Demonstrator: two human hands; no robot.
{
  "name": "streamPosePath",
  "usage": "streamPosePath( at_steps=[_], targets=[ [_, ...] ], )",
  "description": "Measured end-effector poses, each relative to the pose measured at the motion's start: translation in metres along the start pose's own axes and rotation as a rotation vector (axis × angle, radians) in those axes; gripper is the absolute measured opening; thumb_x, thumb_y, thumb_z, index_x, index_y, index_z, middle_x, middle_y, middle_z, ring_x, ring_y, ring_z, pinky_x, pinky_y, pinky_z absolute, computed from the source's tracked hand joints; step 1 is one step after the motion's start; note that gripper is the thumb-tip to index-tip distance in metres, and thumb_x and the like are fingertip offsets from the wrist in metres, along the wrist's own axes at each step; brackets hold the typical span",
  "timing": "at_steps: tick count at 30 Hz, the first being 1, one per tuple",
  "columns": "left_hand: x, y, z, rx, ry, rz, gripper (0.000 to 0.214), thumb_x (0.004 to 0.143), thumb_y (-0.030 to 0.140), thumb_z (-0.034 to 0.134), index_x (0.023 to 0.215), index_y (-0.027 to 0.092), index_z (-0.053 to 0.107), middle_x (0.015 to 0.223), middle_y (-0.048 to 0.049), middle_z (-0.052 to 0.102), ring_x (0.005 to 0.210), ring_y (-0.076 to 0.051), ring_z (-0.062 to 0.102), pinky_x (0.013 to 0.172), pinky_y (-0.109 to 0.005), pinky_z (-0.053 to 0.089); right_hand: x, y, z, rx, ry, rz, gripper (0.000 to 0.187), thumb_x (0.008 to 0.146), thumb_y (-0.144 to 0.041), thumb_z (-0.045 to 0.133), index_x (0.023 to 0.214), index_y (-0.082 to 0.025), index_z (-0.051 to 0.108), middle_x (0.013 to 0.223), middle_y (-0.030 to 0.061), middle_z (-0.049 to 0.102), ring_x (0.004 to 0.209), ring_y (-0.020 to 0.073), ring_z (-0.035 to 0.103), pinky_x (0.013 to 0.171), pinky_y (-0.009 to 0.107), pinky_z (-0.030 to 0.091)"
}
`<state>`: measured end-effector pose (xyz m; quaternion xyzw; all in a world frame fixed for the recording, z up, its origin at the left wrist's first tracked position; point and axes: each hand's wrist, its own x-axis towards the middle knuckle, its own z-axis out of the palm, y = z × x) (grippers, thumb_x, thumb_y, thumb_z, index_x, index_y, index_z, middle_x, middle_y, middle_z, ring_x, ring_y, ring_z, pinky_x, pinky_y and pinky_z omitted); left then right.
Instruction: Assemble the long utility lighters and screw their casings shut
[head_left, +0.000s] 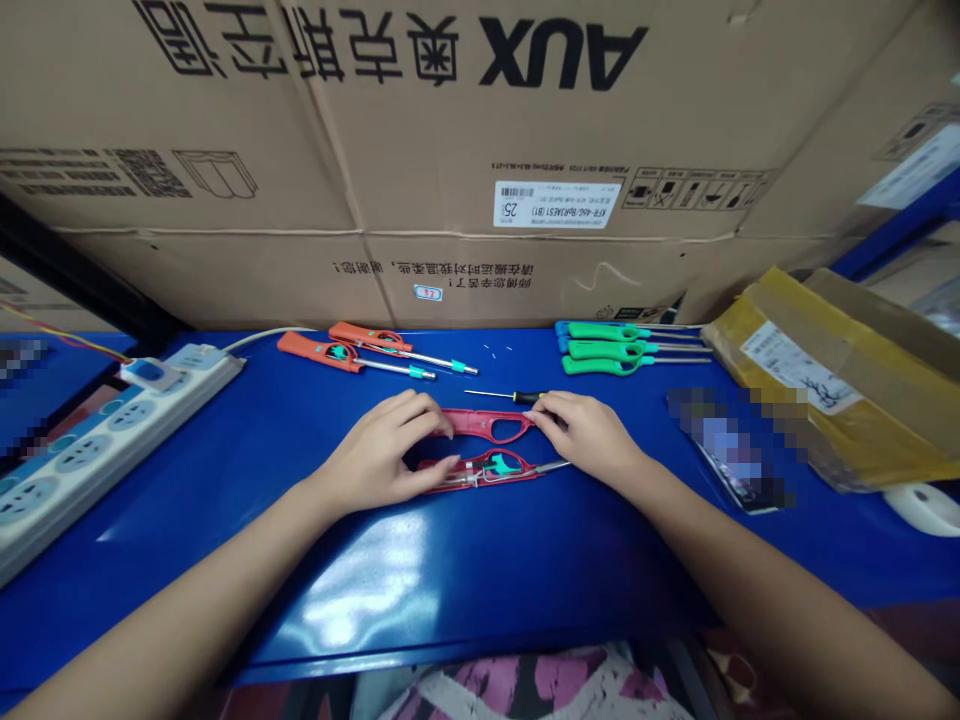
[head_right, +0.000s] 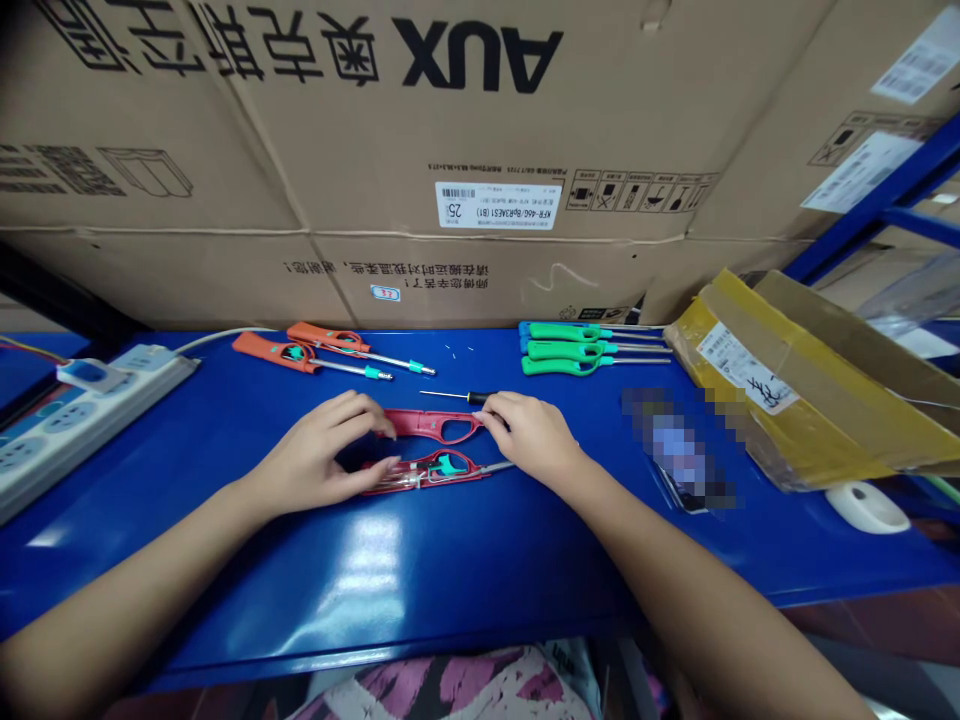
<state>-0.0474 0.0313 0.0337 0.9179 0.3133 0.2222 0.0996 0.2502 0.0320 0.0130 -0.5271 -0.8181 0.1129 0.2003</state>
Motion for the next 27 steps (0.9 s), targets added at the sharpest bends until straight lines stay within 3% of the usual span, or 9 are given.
streamPosePath(
  at_steps=[5,11,13,18,23,27],
  targets=[
    [0.001,0.003,-0.004,0.028,-0.154,0.111,0.028,0.086,0.045,0.067,0.098,0.020,0.068,0.090,-0.0044,0.067,0.080,-0.020,0.060,0.073,-0.034,0.049,0.000,0.000,-0.006,0.042,0.037,0.039,0.023,0.098,-0.038,0.058,0.115,-0.025,0.066,0.091,0.0019,0.071,0.072,0.0164,0.064,0.058,0.027,0.041],
    [0.001,0.003,0.001,-0.065,-0.200,0.102,0.021,0.089,0.037,0.064,0.101,0.020,0.069,0.092,-0.0044,0.070,0.082,-0.019,0.066,0.076,-0.033,0.052,-0.007,-0.013,-0.016,0.171,-0.131,-0.253,0.011,0.095,-0.032,0.063,0.097,-0.023,0.068,0.101,0.0036,0.069,0.092,0.0171,0.065,0.077,0.028,0.047],
    [0.001,0.004,0.004,-0.098,-0.200,0.105,0.022,0.091,0.038,0.064,0.101,0.019,0.069,0.093,-0.0053,0.071,0.085,-0.020,0.067,0.077,-0.033,0.053,-0.009,-0.019,-0.014,0.163,-0.204,-0.306,0.012,0.092,-0.034,0.067,0.094,-0.022,0.067,0.100,0.0034,0.068,0.089,0.0170,0.065,0.074,0.028,0.046],
    [0.000,0.008,0.014,-0.129,-0.190,0.087,0.025,0.093,0.039,0.065,0.110,0.020,0.066,0.102,-0.0062,0.071,0.092,-0.021,0.068,0.079,-0.033,0.052,-0.011,-0.025,-0.008,0.131,-0.307,-0.253,0.019,0.091,-0.036,0.069,0.083,-0.020,0.063,0.088,0.0008,0.066,0.073,0.0140,0.059,0.062,0.026,0.038],
    [0.000,0.009,0.016,-0.137,-0.156,0.070,0.023,0.093,0.042,0.064,0.099,0.019,0.064,0.097,-0.0052,0.069,0.089,-0.019,0.065,0.076,-0.031,0.051,-0.010,-0.023,-0.013,0.211,-0.316,-0.167,0.008,0.088,-0.022,0.070,0.082,-0.020,0.065,0.083,0.0002,0.066,0.073,0.0137,0.059,0.065,0.025,0.041],
    [-0.001,0.008,0.016,-0.157,-0.151,0.079,0.020,0.097,0.037,0.058,0.091,0.019,0.064,0.095,-0.0058,0.067,0.086,-0.018,0.063,0.073,-0.031,0.050,-0.010,-0.019,-0.019,0.234,-0.348,-0.190,0.008,0.092,-0.025,0.065,0.086,-0.020,0.065,0.087,0.0011,0.066,0.076,0.0146,0.059,0.067,0.026,0.042]
  ],
)
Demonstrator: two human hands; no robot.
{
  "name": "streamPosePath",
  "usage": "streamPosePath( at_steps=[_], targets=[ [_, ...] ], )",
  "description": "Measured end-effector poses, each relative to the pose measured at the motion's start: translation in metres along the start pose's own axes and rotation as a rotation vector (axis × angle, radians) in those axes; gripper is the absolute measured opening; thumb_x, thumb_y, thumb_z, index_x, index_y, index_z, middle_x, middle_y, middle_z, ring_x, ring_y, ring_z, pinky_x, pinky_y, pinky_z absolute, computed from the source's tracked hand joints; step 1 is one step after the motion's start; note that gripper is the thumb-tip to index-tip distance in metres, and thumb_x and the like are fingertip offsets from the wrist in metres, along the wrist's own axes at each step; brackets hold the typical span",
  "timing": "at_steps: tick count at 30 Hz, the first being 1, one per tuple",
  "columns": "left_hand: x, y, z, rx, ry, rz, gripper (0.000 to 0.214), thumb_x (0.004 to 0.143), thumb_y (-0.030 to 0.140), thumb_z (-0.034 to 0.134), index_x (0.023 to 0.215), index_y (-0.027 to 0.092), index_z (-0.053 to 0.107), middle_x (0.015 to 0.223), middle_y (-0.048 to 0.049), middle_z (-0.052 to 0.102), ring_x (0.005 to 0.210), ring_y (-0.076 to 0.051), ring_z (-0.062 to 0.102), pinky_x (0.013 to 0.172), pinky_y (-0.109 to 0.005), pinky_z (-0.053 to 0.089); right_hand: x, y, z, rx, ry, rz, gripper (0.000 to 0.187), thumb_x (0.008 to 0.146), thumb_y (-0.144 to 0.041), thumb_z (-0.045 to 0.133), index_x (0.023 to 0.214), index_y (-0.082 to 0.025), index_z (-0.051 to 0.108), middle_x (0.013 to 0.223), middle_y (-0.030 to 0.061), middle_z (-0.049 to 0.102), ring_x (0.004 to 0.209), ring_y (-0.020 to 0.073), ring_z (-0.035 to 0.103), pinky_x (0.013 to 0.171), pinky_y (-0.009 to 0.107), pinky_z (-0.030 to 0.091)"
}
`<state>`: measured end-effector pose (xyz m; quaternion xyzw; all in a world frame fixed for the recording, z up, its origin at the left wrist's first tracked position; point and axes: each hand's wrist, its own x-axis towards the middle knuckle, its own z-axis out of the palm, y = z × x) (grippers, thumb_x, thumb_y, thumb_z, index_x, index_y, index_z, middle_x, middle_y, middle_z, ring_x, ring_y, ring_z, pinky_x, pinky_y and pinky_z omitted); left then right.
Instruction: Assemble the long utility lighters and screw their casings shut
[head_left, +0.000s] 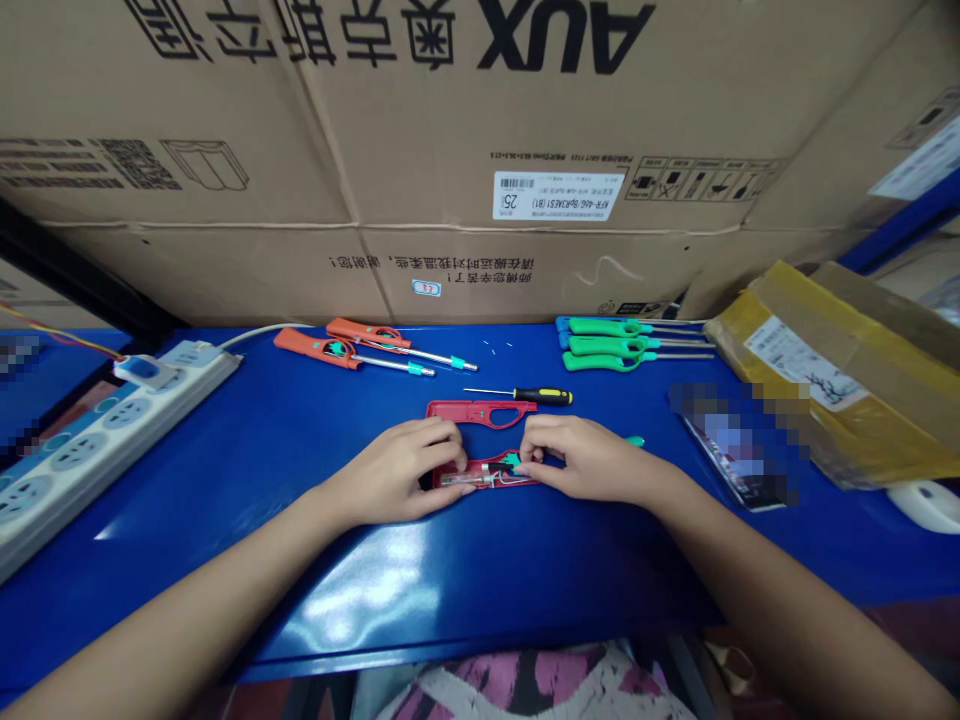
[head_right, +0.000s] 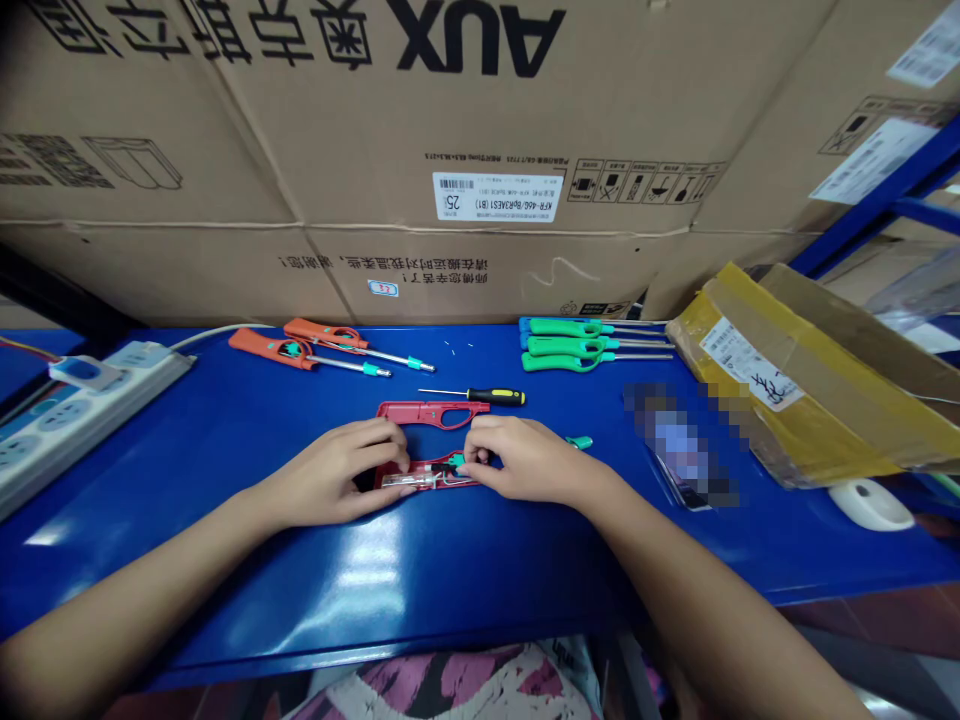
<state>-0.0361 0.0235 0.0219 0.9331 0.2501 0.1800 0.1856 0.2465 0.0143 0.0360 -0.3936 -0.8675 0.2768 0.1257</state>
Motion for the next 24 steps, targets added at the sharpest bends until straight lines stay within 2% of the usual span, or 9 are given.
streamPosePath(
  at_steps=[3,6,8,11,13,16,18,21,24],
  targets=[
    [0.000,0.000,-0.001,-0.002,-0.016,-0.018,0.018,0.099,0.034,0.055,0.092,0.019,0.064,0.095,-0.0056,0.067,0.085,-0.018,0.063,0.074,-0.031,0.050,-0.002,0.001,-0.007,-0.014,-0.023,-0.022,0.015,0.089,-0.035,0.071,0.093,-0.022,0.063,0.094,0.0011,0.067,0.080,0.0158,0.059,0.069,0.026,0.043],
    [0.001,0.001,-0.002,0.015,-0.043,-0.029,0.022,0.095,0.041,0.062,0.101,0.020,0.064,0.099,-0.0058,0.068,0.089,-0.020,0.065,0.077,-0.033,0.051,-0.004,0.002,-0.012,-0.069,-0.044,0.003,0.029,0.080,-0.037,0.081,0.097,-0.023,0.061,0.101,0.0012,0.067,0.082,0.0165,0.059,0.069,0.027,0.042],
    [0.000,0.001,-0.003,0.013,-0.058,-0.032,0.030,0.091,0.045,0.068,0.107,0.020,0.063,0.102,-0.0061,0.069,0.092,-0.022,0.066,0.078,-0.034,0.052,-0.004,0.004,-0.013,-0.096,-0.063,0.042,0.029,0.079,-0.034,0.081,0.096,-0.022,0.062,0.097,0.0006,0.067,0.079,0.0163,0.059,0.066,0.026,0.041],
    [-0.001,0.000,-0.002,-0.026,-0.044,-0.043,0.028,0.093,0.039,0.065,0.114,0.020,0.061,0.107,-0.0068,0.071,0.095,-0.021,0.068,0.081,-0.033,0.054,-0.005,0.008,-0.013,-0.104,-0.075,0.065,0.020,0.082,-0.034,0.077,0.089,-0.021,0.063,0.087,-0.0003,0.067,0.073,0.0156,0.058,0.063,0.027,0.040],
    [-0.003,-0.001,-0.001,-0.053,-0.003,-0.069,0.029,0.096,0.036,0.062,0.120,0.019,0.060,0.105,-0.0065,0.072,0.091,-0.019,0.069,0.079,-0.031,0.055,-0.005,0.011,-0.013,-0.109,-0.051,0.038,0.016,0.086,-0.034,0.072,0.087,-0.021,0.063,0.085,0.0004,0.067,0.074,0.0164,0.059,0.065,0.028,0.042],
    [-0.003,-0.004,0.001,-0.048,0.086,-0.139,0.034,0.099,0.036,0.057,0.130,0.020,0.058,0.104,-0.0055,0.072,0.087,-0.017,0.069,0.076,-0.029,0.055,-0.005,0.016,-0.014,-0.152,0.042,-0.023,0.010,0.093,-0.031,0.065,0.093,-0.021,0.065,0.095,0.0046,0.069,0.090,0.0205,0.064,0.081,0.033,0.048],
    [-0.003,-0.006,0.002,-0.055,0.138,-0.211,0.035,0.102,0.036,0.053,0.133,0.022,0.057,0.106,-0.0046,0.072,0.087,-0.017,0.069,0.077,-0.028,0.056,-0.004,0.017,-0.014,-0.188,0.081,-0.036,0.013,0.098,-0.030,0.059,0.095,-0.020,0.066,0.099,0.0077,0.070,0.097,0.0231,0.065,0.088,0.037,0.048],
    [-0.001,-0.007,0.003,-0.080,0.218,-0.293,0.032,0.104,0.037,0.048,0.130,0.021,0.058,0.109,-0.0049,0.072,0.088,-0.016,0.069,0.080,-0.028,0.056,-0.001,0.018,-0.014,-0.196,0.066,-0.033,0.024,0.103,-0.033,0.052,0.092,-0.019,0.068,0.094,0.0092,0.070,0.094,0.0240,0.065,0.087,0.039,0.050],
    [-0.001,-0.007,0.002,-0.028,0.245,-0.298,0.030,0.104,0.037,0.049,0.126,0.021,0.061,0.113,-0.0061,0.069,0.090,-0.016,0.068,0.081,-0.029,0.056,0.000,0.018,-0.012,-0.212,0.098,-0.034,0.024,0.103,-0.033,0.050,0.101,-0.019,0.069,0.101,0.0108,0.070,0.099,0.0253,0.064,0.089,0.041,0.051]
  ],
)
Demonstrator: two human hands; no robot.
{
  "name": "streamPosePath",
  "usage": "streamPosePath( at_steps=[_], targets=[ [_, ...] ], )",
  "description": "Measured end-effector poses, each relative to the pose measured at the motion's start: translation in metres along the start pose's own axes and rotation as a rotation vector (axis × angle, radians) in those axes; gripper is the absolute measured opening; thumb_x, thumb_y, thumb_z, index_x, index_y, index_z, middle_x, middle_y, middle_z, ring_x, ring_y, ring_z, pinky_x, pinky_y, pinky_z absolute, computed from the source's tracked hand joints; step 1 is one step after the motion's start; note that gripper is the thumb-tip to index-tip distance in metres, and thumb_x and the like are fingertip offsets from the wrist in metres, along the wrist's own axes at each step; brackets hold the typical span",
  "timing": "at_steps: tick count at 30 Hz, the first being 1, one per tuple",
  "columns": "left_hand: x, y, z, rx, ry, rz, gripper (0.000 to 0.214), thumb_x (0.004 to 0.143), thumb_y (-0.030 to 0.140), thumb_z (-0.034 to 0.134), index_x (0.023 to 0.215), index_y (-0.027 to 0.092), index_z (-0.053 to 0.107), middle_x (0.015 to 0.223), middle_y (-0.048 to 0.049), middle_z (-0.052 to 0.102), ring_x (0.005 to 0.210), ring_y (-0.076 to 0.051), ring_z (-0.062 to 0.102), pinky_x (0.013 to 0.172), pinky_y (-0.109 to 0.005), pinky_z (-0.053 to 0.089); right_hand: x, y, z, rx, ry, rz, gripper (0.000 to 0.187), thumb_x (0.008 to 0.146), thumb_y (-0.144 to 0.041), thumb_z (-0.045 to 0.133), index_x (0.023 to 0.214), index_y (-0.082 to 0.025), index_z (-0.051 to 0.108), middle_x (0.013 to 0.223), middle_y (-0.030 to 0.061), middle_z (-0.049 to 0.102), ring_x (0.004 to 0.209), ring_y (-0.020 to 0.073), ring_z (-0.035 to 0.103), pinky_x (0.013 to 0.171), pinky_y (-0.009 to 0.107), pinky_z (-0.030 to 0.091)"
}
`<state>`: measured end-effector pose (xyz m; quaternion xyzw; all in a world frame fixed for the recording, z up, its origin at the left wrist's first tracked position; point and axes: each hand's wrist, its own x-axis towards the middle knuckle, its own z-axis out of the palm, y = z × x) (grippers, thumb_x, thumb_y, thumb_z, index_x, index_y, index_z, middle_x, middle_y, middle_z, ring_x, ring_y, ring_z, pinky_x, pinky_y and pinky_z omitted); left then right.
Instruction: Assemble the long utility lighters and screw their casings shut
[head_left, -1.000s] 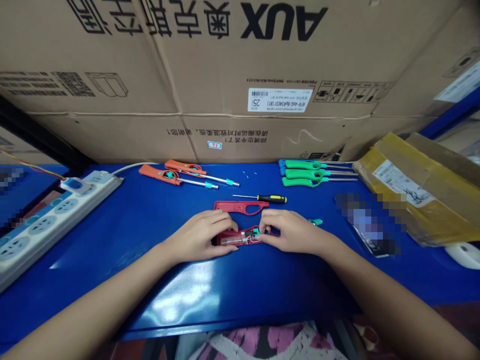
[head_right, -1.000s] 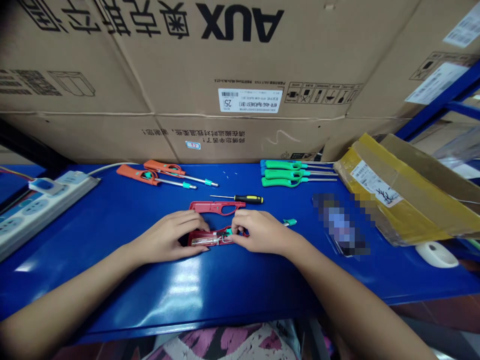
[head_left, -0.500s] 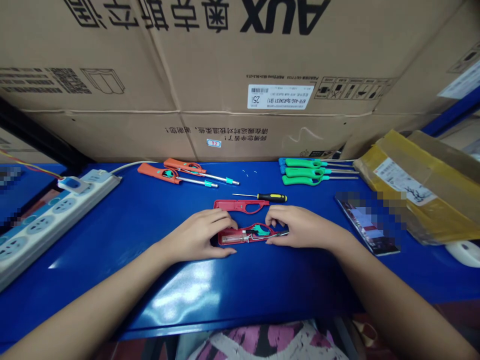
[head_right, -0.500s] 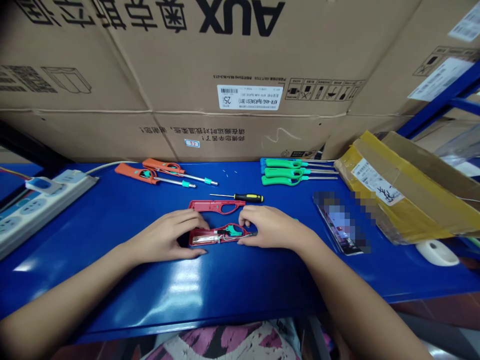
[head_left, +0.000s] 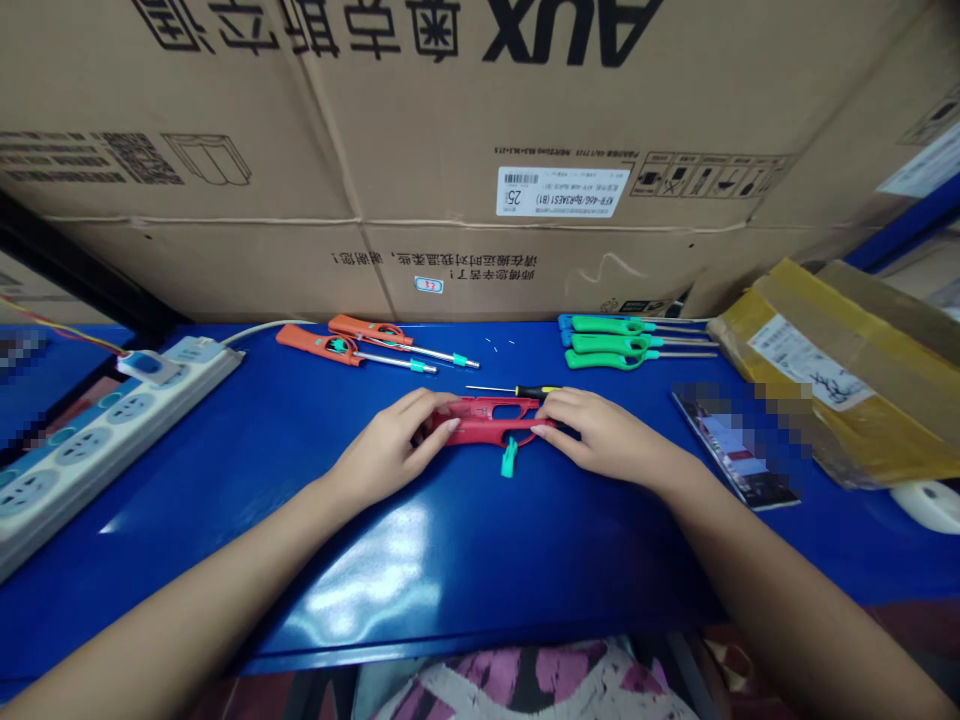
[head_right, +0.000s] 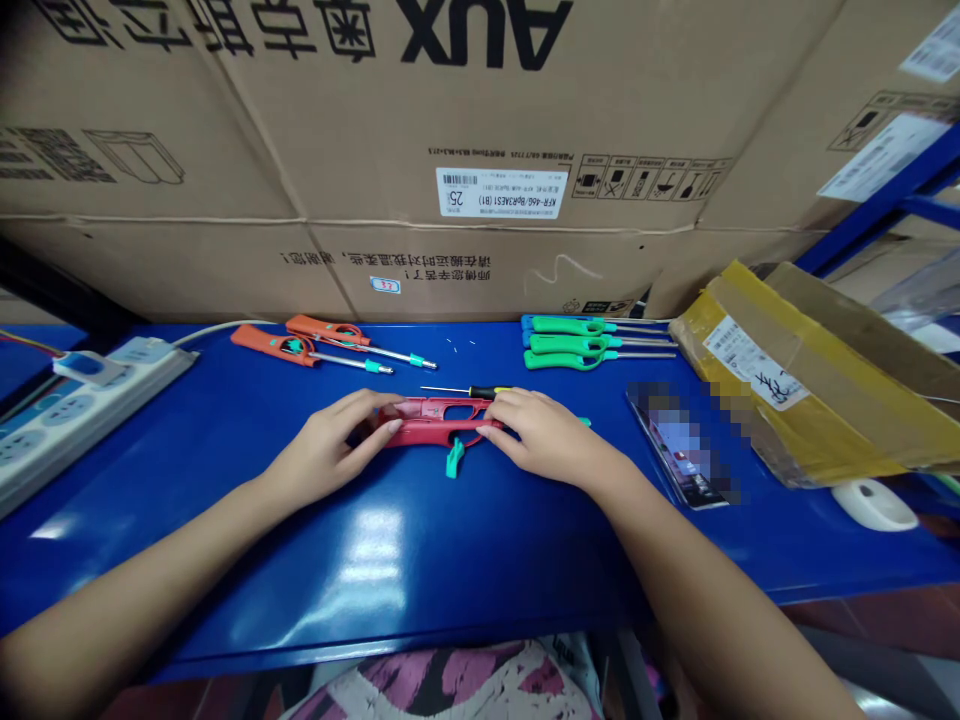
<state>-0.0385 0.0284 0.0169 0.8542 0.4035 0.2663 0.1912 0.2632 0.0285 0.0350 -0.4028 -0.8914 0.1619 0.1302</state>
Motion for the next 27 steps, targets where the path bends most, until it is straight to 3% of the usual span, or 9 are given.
streamPosePath(
  at_steps=[5,10,14,21,27],
  targets=[
    [-0.001,-0.001,-0.001,0.110,-0.007,0.094,0.028,0.098,0.038,0.060,0.121,0.023,0.064,0.118,-0.0069,0.065,0.104,-0.020,0.066,0.091,-0.034,0.056,-0.001,0.004,0.002,-0.036,0.029,-0.019,0.022,0.100,-0.032,0.057,0.115,-0.019,0.066,0.114,0.0123,0.067,0.109,0.0273,0.062,0.095,0.044,0.050],
    [-0.001,-0.006,0.001,0.117,-0.002,0.158,0.024,0.098,0.033,0.061,0.118,0.021,0.065,0.115,-0.0076,0.066,0.104,-0.021,0.065,0.091,-0.036,0.056,0.000,0.005,0.002,-0.020,0.052,-0.080,0.013,0.096,-0.028,0.063,0.106,-0.020,0.066,0.108,0.0097,0.067,0.102,0.0248,0.060,0.089,0.039,0.050],
    [0.000,-0.006,-0.001,0.100,0.037,0.189,0.013,0.098,0.028,0.061,0.105,0.018,0.065,0.101,-0.0066,0.068,0.093,-0.019,0.063,0.083,-0.032,0.053,-0.001,0.004,0.000,-0.026,0.105,-0.123,0.009,0.098,-0.027,0.061,0.097,-0.019,0.064,0.101,0.0085,0.067,0.096,0.0231,0.060,0.088,0.038,0.048],
    [0.001,0.003,-0.008,0.122,-0.130,0.331,0.010,0.095,0.027,0.062,0.093,0.018,0.066,0.088,-0.0036,0.068,0.081,-0.017,0.061,0.075,-0.030,0.048,-0.005,-0.002,-0.007,0.033,0.034,-0.140,0.016,0.091,-0.034,0.069,0.090,-0.021,0.060,0.092,0.0046,0.065,0.093,0.0216,0.060,0.088,0.036,0.047],
    [0.002,0.004,-0.007,0.133,-0.136,0.330,0.012,0.095,0.030,0.061,0.096,0.019,0.067,0.094,-0.0048,0.070,0.087,-0.018,0.063,0.079,-0.031,0.050,-0.004,-0.019,0.002,0.077,0.013,-0.186,0.018,0.092,-0.037,0.068,0.091,-0.020,0.063,0.097,0.0056,0.064,0.092,0.0200,0.060,0.083,0.033,0.048]
  ],
)
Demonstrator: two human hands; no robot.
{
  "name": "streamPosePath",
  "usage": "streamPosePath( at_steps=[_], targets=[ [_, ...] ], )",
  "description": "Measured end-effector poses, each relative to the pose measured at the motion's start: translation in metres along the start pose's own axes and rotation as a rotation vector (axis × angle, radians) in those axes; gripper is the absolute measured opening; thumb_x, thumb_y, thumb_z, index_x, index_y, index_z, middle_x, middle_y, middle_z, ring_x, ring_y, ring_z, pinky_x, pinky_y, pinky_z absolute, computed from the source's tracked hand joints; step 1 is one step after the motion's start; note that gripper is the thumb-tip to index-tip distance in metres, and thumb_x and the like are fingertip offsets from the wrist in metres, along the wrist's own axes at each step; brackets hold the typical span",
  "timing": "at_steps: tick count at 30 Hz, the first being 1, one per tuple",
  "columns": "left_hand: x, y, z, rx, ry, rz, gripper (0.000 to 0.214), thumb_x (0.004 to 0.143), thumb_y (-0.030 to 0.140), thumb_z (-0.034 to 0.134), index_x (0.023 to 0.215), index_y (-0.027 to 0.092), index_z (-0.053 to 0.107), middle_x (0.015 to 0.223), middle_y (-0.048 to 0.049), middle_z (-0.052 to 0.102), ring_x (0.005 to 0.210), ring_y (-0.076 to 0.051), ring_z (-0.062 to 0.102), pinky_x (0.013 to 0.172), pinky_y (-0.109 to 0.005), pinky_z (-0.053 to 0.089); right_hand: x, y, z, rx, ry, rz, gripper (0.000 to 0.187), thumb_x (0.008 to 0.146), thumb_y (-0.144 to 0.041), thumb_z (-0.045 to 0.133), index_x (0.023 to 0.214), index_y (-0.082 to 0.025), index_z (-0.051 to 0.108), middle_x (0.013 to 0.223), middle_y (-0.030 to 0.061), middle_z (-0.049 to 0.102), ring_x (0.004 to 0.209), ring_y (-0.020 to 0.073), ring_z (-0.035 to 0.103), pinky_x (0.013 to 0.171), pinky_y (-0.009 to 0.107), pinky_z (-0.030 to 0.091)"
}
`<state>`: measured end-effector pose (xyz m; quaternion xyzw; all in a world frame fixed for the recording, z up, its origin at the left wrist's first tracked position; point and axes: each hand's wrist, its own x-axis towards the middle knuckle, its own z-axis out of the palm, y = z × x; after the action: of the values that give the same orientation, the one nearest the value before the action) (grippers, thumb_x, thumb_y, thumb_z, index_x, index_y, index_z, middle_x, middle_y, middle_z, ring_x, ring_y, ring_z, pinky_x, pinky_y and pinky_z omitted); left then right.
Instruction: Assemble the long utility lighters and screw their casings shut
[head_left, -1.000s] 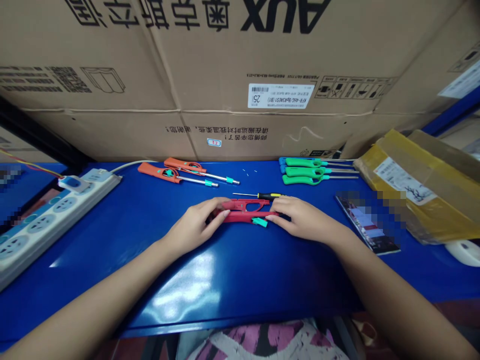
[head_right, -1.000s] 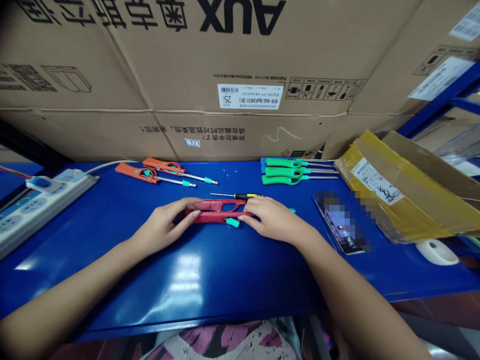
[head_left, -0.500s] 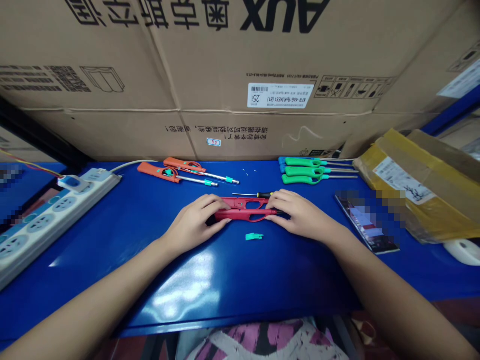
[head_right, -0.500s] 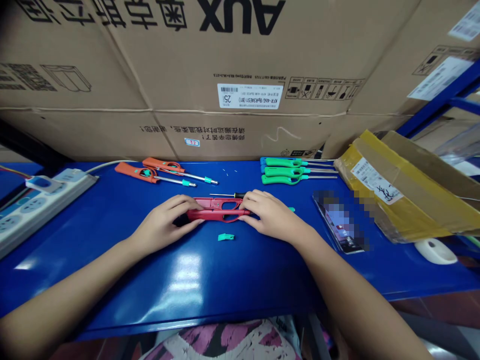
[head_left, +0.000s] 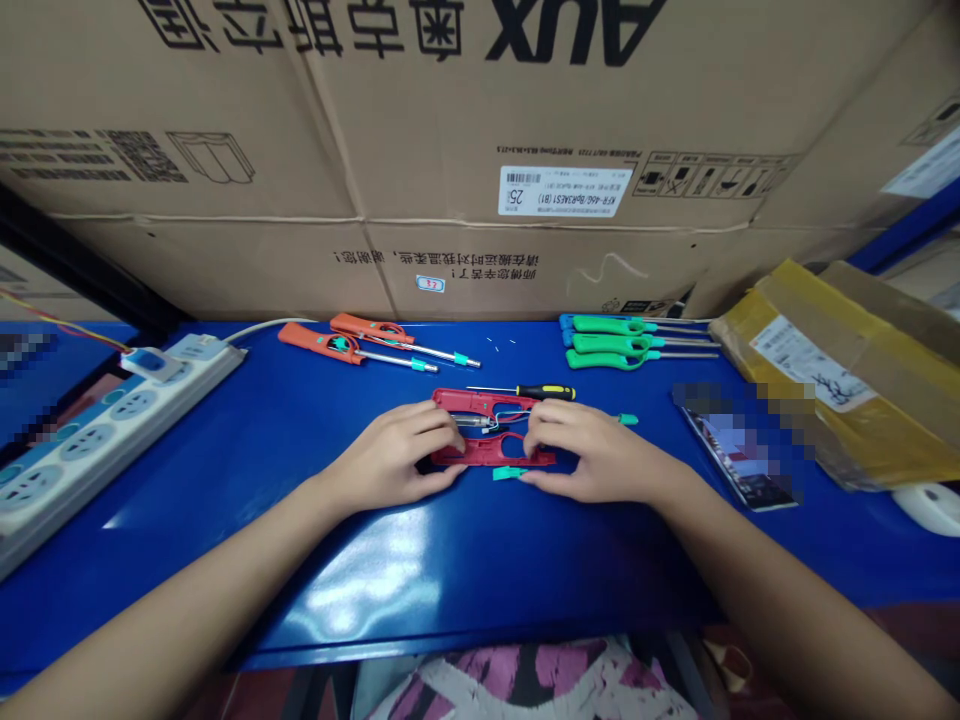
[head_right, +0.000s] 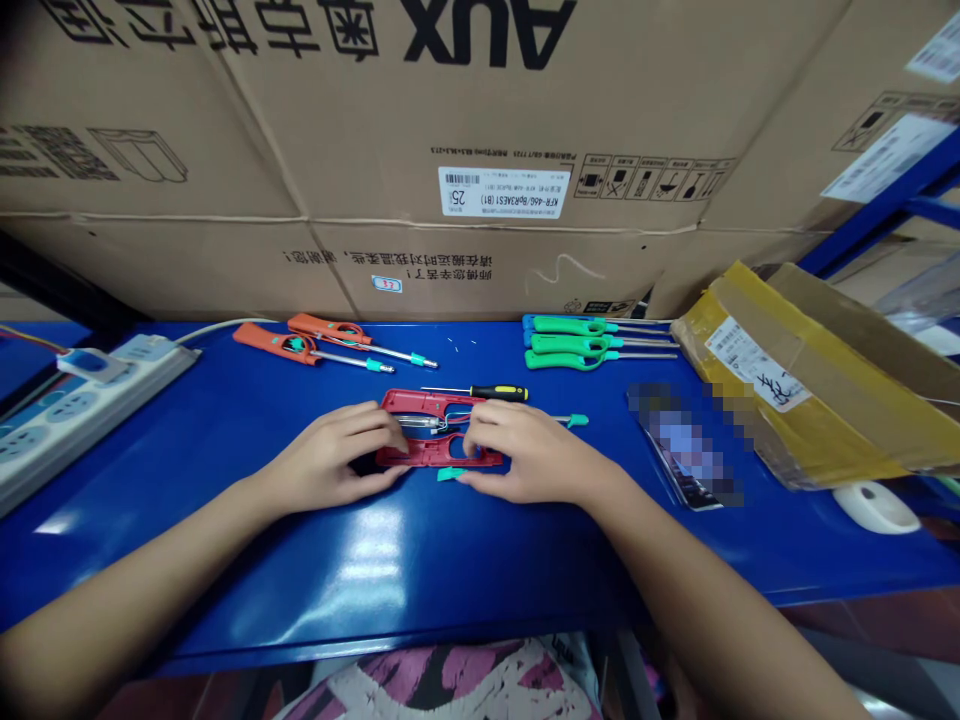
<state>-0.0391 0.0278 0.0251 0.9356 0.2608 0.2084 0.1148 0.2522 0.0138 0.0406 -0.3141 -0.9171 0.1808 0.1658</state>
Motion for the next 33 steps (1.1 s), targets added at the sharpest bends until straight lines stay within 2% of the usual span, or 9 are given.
streamPosePath(
  at_steps=[5,9,13,17,20,24,27,30,33],
  targets=[
    [0.001,0.000,-0.001,-0.005,-0.023,-0.025,0.021,0.095,0.032,0.061,0.111,0.021,0.067,0.107,-0.0067,0.071,0.098,-0.021,0.065,0.085,-0.033,0.052,0.004,-0.004,0.012,0.054,-0.054,-0.052,0.012,0.095,-0.030,0.065,0.091,-0.019,0.067,0.096,0.0057,0.066,0.088,0.0183,0.062,0.082,0.032,0.048],
    [0.000,0.000,0.000,-0.006,-0.040,-0.035,0.025,0.096,0.031,0.060,0.118,0.021,0.067,0.111,-0.0076,0.071,0.102,-0.022,0.065,0.088,-0.034,0.053,0.001,-0.001,0.007,0.161,0.074,-0.027,0.010,0.096,-0.028,0.064,0.092,-0.019,0.067,0.094,0.0047,0.066,0.088,0.0169,0.062,0.080,0.030,0.049],
    [-0.001,-0.001,0.001,-0.037,-0.057,-0.014,0.020,0.096,0.027,0.059,0.111,0.020,0.069,0.105,-0.0075,0.071,0.098,-0.022,0.065,0.087,-0.036,0.053,-0.002,0.010,-0.001,-0.057,0.194,0.083,0.011,0.095,-0.029,0.064,0.091,-0.019,0.066,0.093,0.0064,0.066,0.090,0.0207,0.062,0.080,0.033,0.047],
    [-0.001,0.001,0.002,-0.112,-0.091,0.053,0.017,0.095,0.022,0.058,0.104,0.021,0.071,0.096,-0.0055,0.071,0.090,-0.019,0.064,0.084,-0.034,0.052,-0.002,0.020,0.002,-0.195,0.095,0.140,0.005,0.094,-0.024,0.063,0.095,-0.019,0.065,0.095,0.0069,0.068,0.087,0.0213,0.062,0.076,0.033,0.046],
    [-0.001,0.003,0.003,-0.159,-0.105,0.081,0.016,0.094,0.025,0.061,0.105,0.021,0.072,0.093,-0.0053,0.070,0.088,-0.019,0.064,0.083,-0.034,0.052,-0.001,0.019,0.004,-0.130,0.006,0.164,0.008,0.092,-0.020,0.064,0.100,-0.020,0.063,0.093,0.0040,0.069,0.082,0.0191,0.062,0.075,0.031,0.045],
    [-0.001,0.005,0.003,-0.232,-0.127,0.087,0.017,0.094,0.025,0.062,0.107,0.023,0.073,0.091,-0.0059,0.070,0.088,-0.019,0.064,0.085,-0.035,0.053,-0.001,0.014,0.004,-0.019,-0.063,0.221,0.024,0.089,-0.023,0.069,0.113,-0.021,0.063,0.089,0.0020,0.070,0.078,0.0180,0.063,0.073,0.030,0.045],
    [-0.001,0.007,0.003,-0.286,-0.130,0.084,0.017,0.094,0.024,0.062,0.107,0.023,0.073,0.091,-0.0063,0.070,0.088,-0.019,0.064,0.085,-0.035,0.054,-0.001,0.014,0.005,-0.004,-0.069,0.202,0.019,0.093,-0.022,0.063,0.112,-0.022,0.063,0.091,0.0027,0.071,0.079,0.0178,0.063,0.075,0.031,0.045],
    [0.000,0.010,0.003,-0.351,-0.096,0.090,0.018,0.094,0.022,0.064,0.109,0.021,0.073,0.094,-0.0069,0.071,0.090,-0.018,0.065,0.086,-0.034,0.055,0.000,0.016,0.007,-0.027,-0.050,0.198,0.008,0.093,-0.021,0.061,0.101,-0.021,0.062,0.086,0.0012,0.068,0.077,0.0168,0.061,0.074,0.030,0.043],
    [0.000,0.010,0.004,-0.366,0.028,0.071,0.019,0.094,0.018,0.063,0.111,0.019,0.072,0.097,-0.0078,0.072,0.091,-0.018,0.066,0.085,-0.032,0.055,0.002,0.017,0.009,-0.054,-0.028,0.225,0.008,0.090,-0.020,0.063,0.097,-0.022,0.059,0.083,-0.0006,0.065,0.074,0.0156,0.060,0.069,0.028,0.040]
  ],
)
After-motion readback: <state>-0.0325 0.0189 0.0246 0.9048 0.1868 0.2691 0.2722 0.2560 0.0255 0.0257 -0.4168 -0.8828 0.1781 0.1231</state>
